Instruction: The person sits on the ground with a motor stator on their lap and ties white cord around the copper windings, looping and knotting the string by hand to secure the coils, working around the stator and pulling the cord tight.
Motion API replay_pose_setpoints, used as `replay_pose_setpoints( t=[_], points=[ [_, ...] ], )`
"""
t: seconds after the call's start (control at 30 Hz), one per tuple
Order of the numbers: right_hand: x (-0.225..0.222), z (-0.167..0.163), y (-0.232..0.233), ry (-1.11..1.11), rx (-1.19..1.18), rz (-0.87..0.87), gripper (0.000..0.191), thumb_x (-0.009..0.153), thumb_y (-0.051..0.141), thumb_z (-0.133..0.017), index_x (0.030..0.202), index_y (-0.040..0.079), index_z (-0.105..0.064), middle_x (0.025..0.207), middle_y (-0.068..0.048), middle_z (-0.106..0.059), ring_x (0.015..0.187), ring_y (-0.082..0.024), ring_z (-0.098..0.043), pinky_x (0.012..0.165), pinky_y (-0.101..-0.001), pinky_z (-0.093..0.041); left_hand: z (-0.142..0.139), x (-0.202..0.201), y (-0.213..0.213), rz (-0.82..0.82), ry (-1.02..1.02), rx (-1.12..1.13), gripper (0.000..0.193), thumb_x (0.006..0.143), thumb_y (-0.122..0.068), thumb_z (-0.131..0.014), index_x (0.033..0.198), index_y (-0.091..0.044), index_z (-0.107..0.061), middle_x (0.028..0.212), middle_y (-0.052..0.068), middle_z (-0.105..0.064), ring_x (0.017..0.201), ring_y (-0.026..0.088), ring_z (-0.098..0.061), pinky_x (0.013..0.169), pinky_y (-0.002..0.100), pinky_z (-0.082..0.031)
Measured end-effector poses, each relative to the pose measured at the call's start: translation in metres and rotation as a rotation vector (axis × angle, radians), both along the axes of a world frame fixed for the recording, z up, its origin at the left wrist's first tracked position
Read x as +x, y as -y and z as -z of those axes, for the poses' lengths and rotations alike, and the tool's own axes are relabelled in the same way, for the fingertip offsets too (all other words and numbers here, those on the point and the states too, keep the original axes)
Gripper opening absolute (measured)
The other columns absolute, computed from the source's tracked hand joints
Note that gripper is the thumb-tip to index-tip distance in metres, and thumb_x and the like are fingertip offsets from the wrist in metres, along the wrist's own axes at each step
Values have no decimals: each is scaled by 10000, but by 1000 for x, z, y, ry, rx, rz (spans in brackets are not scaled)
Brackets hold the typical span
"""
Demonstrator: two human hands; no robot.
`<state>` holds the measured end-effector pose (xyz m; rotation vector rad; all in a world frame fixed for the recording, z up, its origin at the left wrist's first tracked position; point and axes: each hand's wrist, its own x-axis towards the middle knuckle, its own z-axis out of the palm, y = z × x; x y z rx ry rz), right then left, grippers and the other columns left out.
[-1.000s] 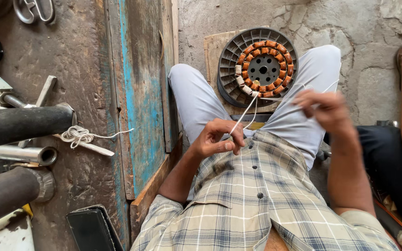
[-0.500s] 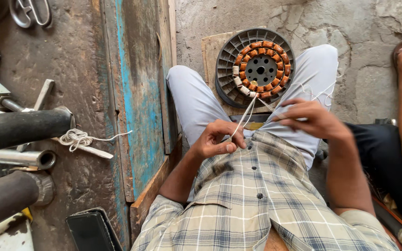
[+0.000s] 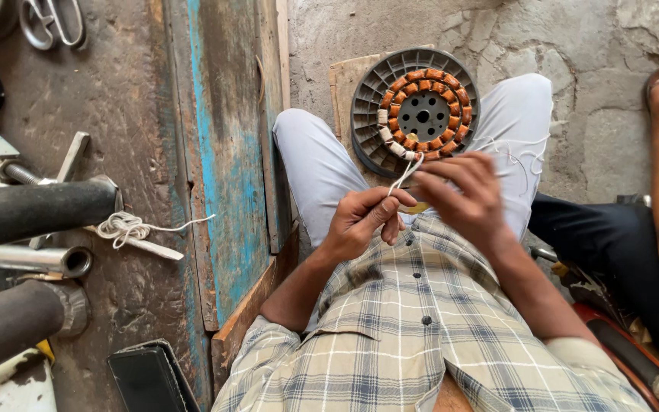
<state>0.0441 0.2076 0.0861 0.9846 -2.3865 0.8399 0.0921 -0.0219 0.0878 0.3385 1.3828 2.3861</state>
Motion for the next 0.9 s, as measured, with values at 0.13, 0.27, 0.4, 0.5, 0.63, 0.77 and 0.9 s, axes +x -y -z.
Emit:
replay_pose_setpoints(
  t=[0.13, 0.27, 0.4, 0.5, 0.63, 0.77, 0.9],
  points=[
    [4, -8, 33, 32, 24, 50, 292, 814, 86, -819, 1096, 77, -742, 1113, -71, -741, 1030, -234, -682, 924, -419, -483, -15, -10, -5, 1, 11, 1, 279, 1160, -172, -496, 1270, 37, -643, 735, 11, -613, 649, 94, -606, 745, 293, -583],
    [0, -18, 34, 58, -105, 117, 240, 845, -16, -777, 1074, 19, -717, 1127, -100, -721, 1057, -290, -684, 916, -430, -540, -44, -33, 1, -159, -260, -285, 209, 1087, -148, -594, 1229, -28, -688, 929, 69, -690, 801, 139, -656, 738, 287, -565],
    [-2, -21, 34, 151, -135, 92, 187, 860, -78, -784, 998, 0, -684, 1056, -108, -721, 969, -290, -706, 820, -396, -572, -63, -74, 12, -468, -658, -585, 205, 1048, -114, -695, 1250, -84, -687, 1204, 89, -646, 1099, 213, -654, 943, 338, -569],
    [-2, -19, 32, 260, -260, 102, 181, 871, -98, -783, 972, 4, -673, 1042, -114, -740, 935, -271, -725, 787, -356, -579, -60, -97, 9, -549, -708, -731, 245, 1005, -89, -733, 1248, -87, -701, 1265, 67, -649, 1171, 231, -639, 975, 351, -553],
    [-3, -16, 27, 328, -306, 82, 173, 863, -77, -795, 940, 19, -673, 1029, -99, -757, 920, -239, -735, 780, -338, -578, -38, -106, 0, -553, -664, -919, 307, 993, -10, -672, 1296, -53, -690, 1288, 91, -628, 1222, 280, -612, 1066, 386, -525],
    [-11, -20, 22, 267, -225, 64, 181, 850, -45, -826, 916, 40, -681, 997, -64, -770, 871, -222, -719, 787, -350, -529, -13, -92, 0, -517, -755, -918, 217, 965, -5, -674, 1166, -75, -712, 1299, 88, -659, 1386, 314, -553, 1177, 427, -488],
    [-26, -26, 22, 209, -144, 92, 175, 844, 0, -869, 892, 55, -710, 968, -49, -777, 835, -208, -696, 782, -349, -468, 0, -84, 7, -418, -776, -853, 206, 970, -41, -708, 1172, -79, -724, 1347, 63, -690, 1475, 296, -496, 1235, 445, -461]
  ],
)
